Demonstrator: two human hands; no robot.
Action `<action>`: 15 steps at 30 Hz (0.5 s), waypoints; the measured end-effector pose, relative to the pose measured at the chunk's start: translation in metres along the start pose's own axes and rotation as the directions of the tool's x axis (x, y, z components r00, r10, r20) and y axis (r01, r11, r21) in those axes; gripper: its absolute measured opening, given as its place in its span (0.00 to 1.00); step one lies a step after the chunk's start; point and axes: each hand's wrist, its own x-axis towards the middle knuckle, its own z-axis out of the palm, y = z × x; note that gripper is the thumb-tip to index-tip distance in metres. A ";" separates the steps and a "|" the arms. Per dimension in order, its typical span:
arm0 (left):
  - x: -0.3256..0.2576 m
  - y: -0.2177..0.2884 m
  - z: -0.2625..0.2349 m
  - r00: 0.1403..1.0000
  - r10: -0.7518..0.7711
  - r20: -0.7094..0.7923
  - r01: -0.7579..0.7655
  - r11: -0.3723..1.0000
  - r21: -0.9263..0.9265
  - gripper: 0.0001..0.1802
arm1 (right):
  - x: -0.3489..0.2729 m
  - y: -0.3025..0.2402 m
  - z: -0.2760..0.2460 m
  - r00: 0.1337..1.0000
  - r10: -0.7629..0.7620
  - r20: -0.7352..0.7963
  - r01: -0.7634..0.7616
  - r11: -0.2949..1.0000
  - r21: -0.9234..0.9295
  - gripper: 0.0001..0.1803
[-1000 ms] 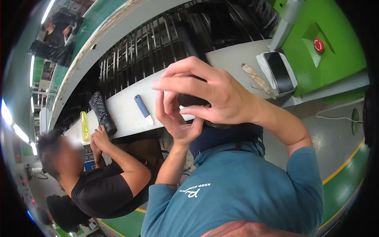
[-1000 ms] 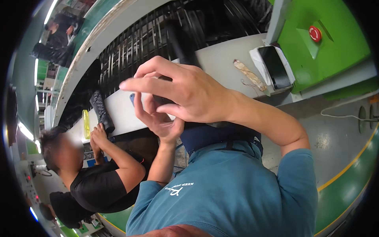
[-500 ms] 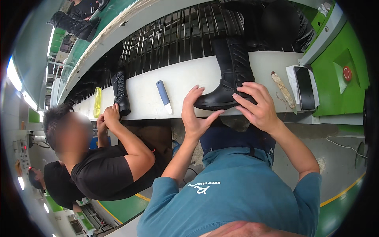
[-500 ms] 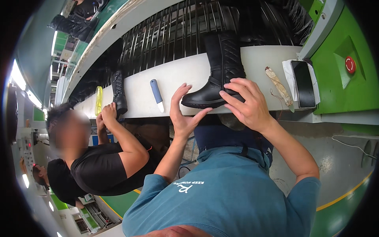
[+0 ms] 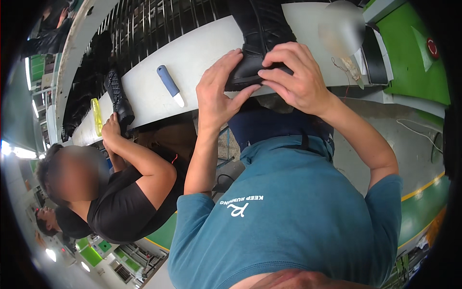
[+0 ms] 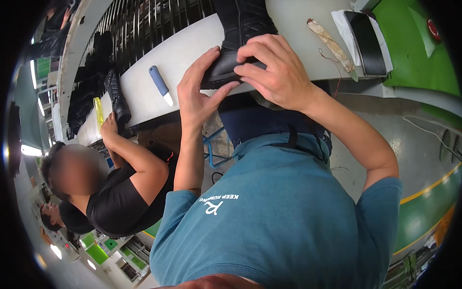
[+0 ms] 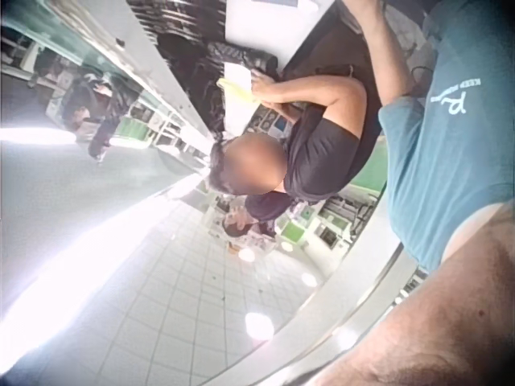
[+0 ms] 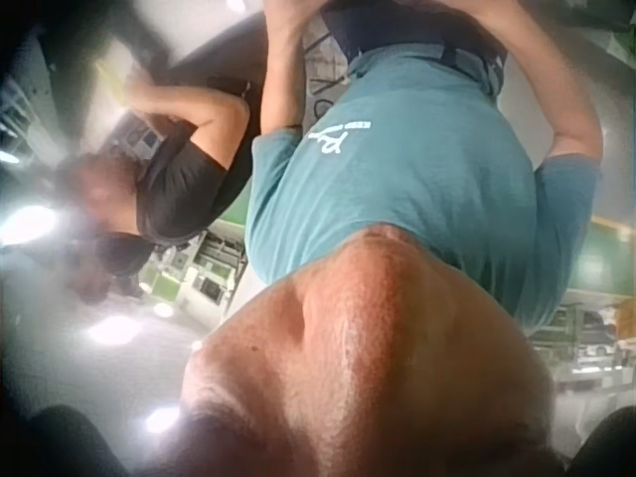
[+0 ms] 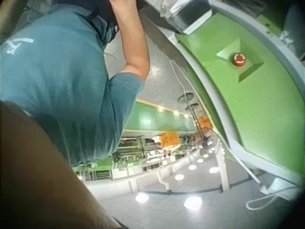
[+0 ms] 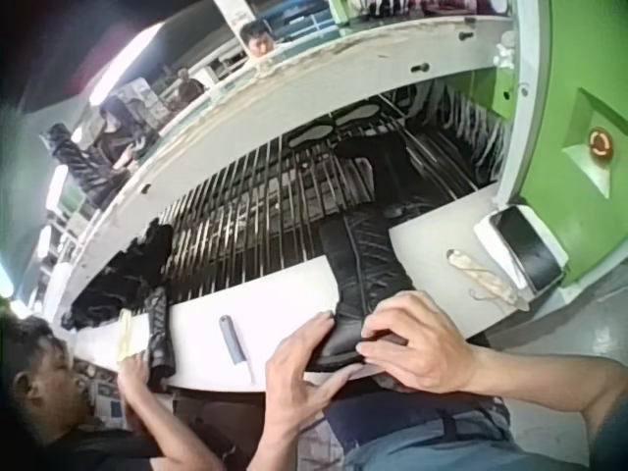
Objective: The recorder is inspecting and handling black leather boots on a factory assembly line.
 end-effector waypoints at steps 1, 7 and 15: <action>0.000 -0.001 0.001 1.000 -0.001 0.001 0.001 1.000 0.003 0.41 | 0.003 -0.002 -0.002 1.000 0.023 0.020 -0.023 1.000 0.001 0.18; 0.004 0.003 0.001 0.999 0.041 0.018 -0.042 0.998 0.052 0.39 | 0.013 -0.007 -0.006 0.982 0.144 0.122 -0.145 0.989 0.000 0.16; 0.006 -0.005 0.019 0.990 -0.039 -0.134 0.039 0.999 -0.002 0.32 | 0.020 0.009 -0.001 0.947 0.285 0.148 -0.306 0.941 0.147 0.16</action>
